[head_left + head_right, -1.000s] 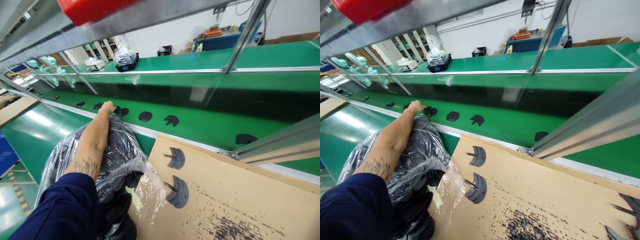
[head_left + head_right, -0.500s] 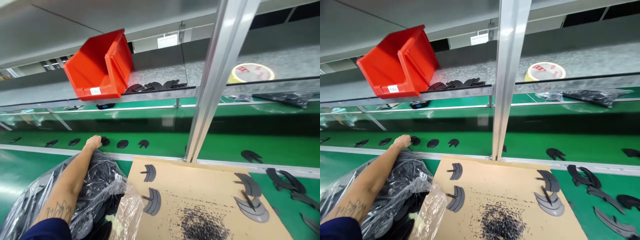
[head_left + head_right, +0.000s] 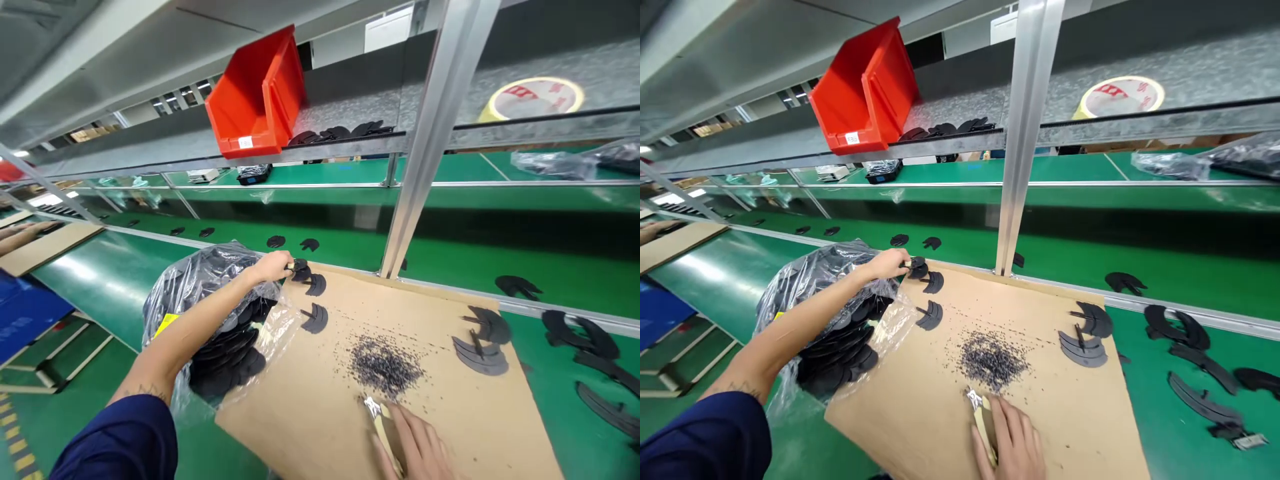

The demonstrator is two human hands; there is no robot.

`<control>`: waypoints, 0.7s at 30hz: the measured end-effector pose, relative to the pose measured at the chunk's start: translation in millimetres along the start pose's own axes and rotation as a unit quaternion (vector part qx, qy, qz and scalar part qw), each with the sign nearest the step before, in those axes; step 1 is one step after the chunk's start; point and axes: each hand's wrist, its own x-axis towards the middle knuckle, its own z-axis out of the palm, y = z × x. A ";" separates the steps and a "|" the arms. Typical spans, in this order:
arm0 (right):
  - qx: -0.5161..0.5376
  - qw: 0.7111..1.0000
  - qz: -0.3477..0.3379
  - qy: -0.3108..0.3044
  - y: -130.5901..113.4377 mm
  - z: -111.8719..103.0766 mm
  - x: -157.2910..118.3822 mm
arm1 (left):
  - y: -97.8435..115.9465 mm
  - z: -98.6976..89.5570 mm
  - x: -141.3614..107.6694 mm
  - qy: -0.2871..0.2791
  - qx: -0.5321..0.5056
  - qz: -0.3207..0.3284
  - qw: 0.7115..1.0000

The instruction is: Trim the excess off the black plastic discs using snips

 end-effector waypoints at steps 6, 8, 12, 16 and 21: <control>0.002 0.999 -0.032 -0.016 1.0 -19.2 -3.3 | 34.2 7.6 -16.9 -0.012 -0.005 0.063 0.998; -0.002 0.999 -0.033 -0.019 9.8 -23.8 -8.4 | 35.7 -3.3 -22.3 0.012 -0.008 0.080 0.997; 0.014 0.999 -0.026 -0.026 23.9 -32.1 -15.2 | 50.7 -22.4 -39.1 0.072 -0.044 0.128 0.988; 0.088 0.996 0.021 -0.018 19.7 -46.1 5.1 | 93.8 -23.3 -67.4 0.102 -0.121 0.218 0.963; 0.192 0.981 0.032 -0.022 -0.7 -50.6 60.7 | 162.0 -7.5 -111.3 0.089 -0.265 0.399 0.873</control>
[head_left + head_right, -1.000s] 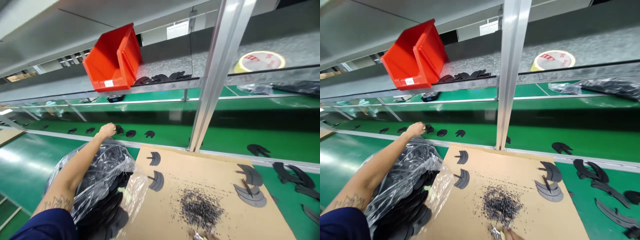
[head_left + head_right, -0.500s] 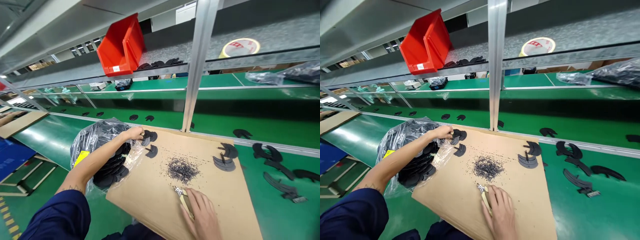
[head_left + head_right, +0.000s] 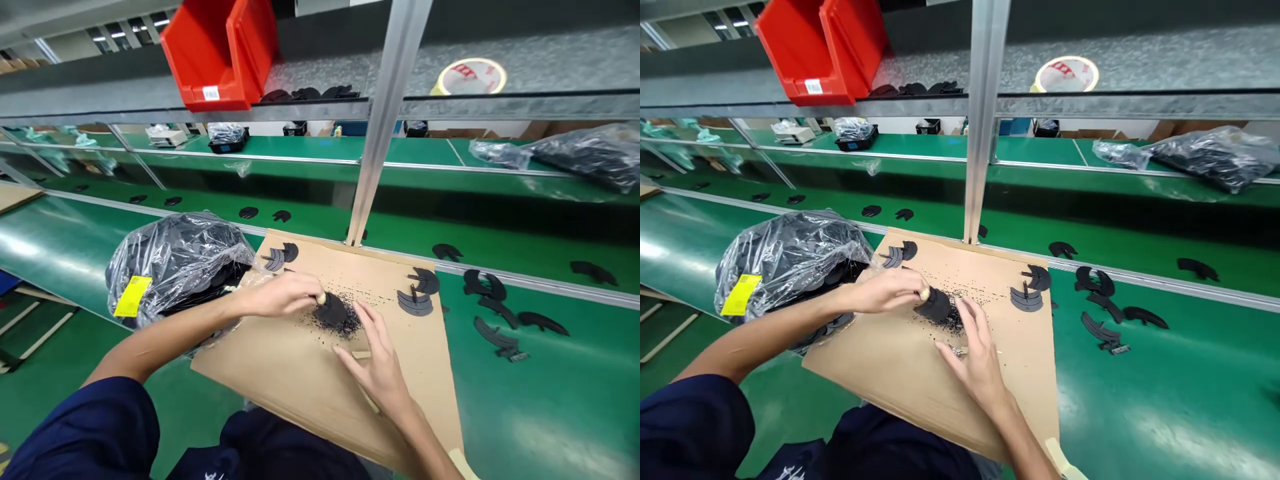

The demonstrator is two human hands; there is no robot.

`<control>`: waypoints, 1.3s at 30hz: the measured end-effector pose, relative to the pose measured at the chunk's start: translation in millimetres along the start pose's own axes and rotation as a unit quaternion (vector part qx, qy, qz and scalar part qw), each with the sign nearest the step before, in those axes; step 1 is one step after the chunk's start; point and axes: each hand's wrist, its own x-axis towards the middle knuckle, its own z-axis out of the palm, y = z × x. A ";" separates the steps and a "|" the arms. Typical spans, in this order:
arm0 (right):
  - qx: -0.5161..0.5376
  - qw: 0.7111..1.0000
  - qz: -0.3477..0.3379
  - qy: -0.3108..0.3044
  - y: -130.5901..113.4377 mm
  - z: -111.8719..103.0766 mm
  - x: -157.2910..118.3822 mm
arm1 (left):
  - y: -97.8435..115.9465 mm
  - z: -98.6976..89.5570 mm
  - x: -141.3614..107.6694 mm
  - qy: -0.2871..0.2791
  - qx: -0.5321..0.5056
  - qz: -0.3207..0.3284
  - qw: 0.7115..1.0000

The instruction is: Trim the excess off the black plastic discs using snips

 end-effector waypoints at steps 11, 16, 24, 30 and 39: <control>0.120 0.975 0.184 -0.022 17.5 23.2 22.8 | -13.4 -36.9 -138.1 -0.154 0.286 -0.331 0.886; 0.165 0.957 0.237 -0.024 17.8 29.2 41.1 | -29.9 -22.4 -189.3 -0.122 0.350 -0.394 0.841; 0.212 0.949 0.230 -0.035 18.4 44.6 50.4 | -62.5 -11.2 -187.0 0.115 0.323 -0.403 0.849; 0.217 0.940 0.262 -0.010 26.3 47.2 43.9 | -97.2 -33.8 -168.3 0.150 0.334 -0.505 0.782; 0.228 0.944 0.239 -0.018 27.3 48.0 33.2 | -51.0 42.8 -141.0 0.077 0.276 -0.417 0.862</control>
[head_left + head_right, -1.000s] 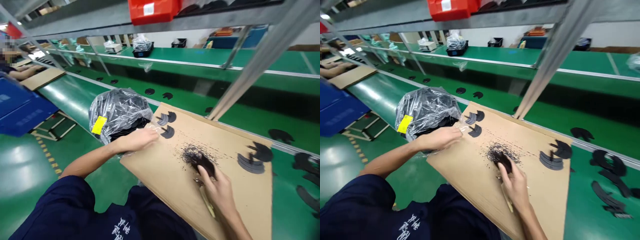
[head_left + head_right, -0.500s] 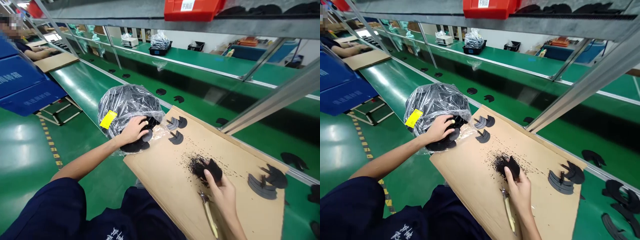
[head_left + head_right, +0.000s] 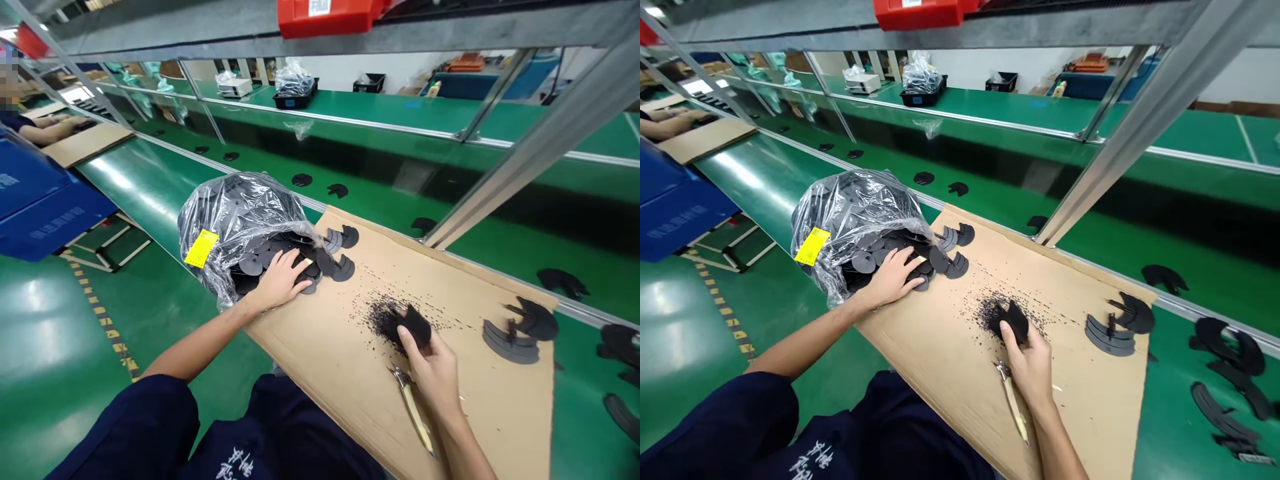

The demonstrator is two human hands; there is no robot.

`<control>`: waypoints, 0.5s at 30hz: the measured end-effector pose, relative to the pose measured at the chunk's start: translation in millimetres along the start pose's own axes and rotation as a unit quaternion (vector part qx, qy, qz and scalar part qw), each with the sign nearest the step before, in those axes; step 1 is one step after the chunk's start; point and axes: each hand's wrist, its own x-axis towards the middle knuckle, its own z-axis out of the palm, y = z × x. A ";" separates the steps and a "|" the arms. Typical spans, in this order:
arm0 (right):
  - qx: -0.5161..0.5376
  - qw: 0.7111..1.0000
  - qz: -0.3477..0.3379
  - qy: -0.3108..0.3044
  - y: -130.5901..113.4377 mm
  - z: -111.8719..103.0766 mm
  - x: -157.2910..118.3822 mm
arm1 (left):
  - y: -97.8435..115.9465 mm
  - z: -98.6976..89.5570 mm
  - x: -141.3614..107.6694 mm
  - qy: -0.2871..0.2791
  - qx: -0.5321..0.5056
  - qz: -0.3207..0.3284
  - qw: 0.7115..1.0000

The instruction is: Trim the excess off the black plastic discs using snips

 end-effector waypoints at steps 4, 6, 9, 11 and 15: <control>0.005 1.000 -0.002 -0.012 -0.2 0.7 -0.4 | 11.0 2.0 0.8 0.018 -0.004 0.003 1.000; 0.009 1.000 0.002 -0.013 -0.2 0.7 -0.5 | 10.4 -2.7 1.8 0.036 -0.008 0.017 0.999; 0.016 1.000 0.005 -0.004 1.1 0.2 -1.4 | 11.6 -12.7 0.0 0.088 -0.011 0.017 0.996; 0.024 1.000 0.004 0.009 2.1 0.0 -2.4 | 18.4 -17.5 0.2 0.114 -0.017 0.018 0.993; 0.046 0.998 0.016 0.031 1.8 0.7 -3.9 | 48.6 -13.6 12.1 0.061 -0.045 0.120 0.990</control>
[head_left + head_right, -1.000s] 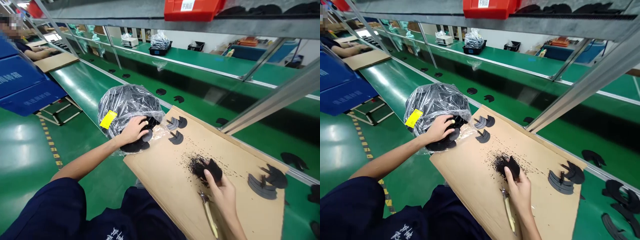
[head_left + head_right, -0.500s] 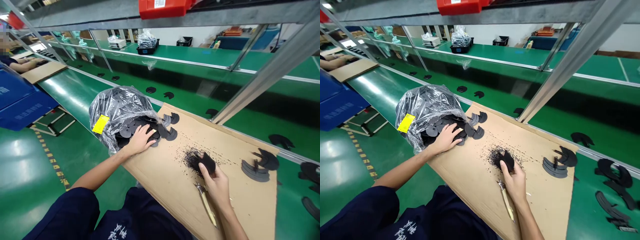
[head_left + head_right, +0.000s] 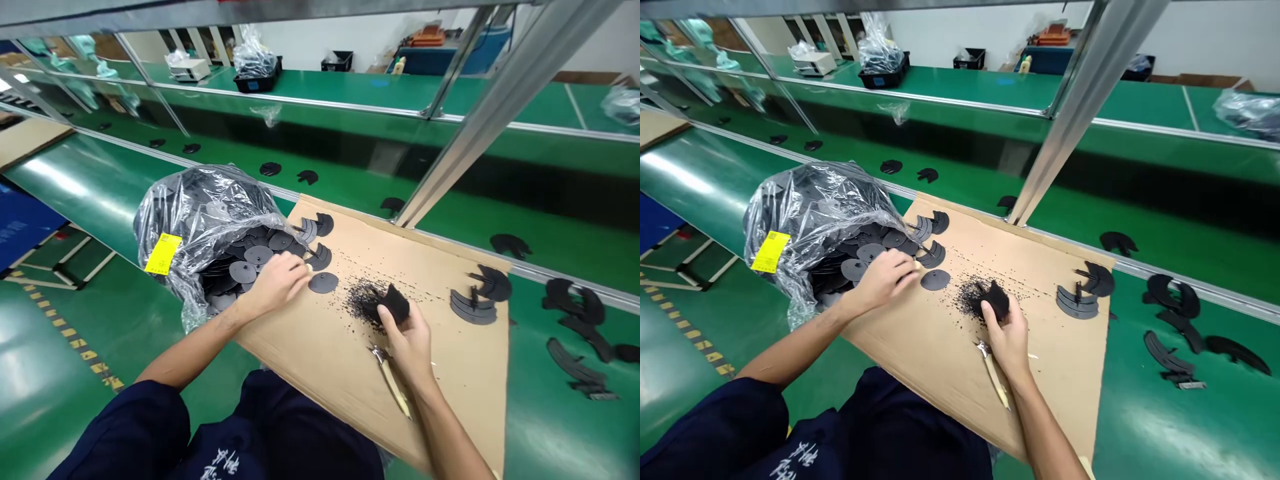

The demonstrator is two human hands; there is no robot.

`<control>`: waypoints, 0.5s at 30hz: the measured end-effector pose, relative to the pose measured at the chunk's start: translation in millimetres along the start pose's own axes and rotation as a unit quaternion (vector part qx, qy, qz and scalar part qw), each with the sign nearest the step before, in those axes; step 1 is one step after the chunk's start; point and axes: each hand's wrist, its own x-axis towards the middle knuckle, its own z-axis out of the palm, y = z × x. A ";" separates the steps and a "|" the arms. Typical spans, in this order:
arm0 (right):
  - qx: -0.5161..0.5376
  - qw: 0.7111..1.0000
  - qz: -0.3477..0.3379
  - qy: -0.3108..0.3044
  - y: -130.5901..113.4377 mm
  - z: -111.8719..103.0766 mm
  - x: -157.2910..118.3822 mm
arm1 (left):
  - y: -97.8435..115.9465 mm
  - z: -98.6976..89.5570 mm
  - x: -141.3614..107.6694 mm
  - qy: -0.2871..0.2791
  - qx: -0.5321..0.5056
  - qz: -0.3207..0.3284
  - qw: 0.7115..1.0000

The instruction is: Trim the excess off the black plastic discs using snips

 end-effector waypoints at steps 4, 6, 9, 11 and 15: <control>0.024 0.999 0.022 -0.002 -2.2 0.5 -0.7 | 18.6 19.6 24.4 -0.105 -0.038 0.008 0.994; 0.043 0.999 0.033 -0.007 -3.4 0.1 -1.5 | 18.7 25.5 31.6 -0.125 -0.057 -0.017 0.990; 0.076 0.995 0.058 -0.012 -4.6 -0.3 -3.7 | 15.7 26.1 35.2 -0.111 -0.095 -0.021 0.989; 0.104 0.991 0.082 -0.016 -5.4 0.0 -5.2 | 18.2 23.6 36.5 -0.065 -0.205 -0.025 0.976; 0.165 0.977 0.130 -0.033 -8.6 0.5 -7.9 | 41.4 21.4 42.8 0.013 -0.470 0.007 0.882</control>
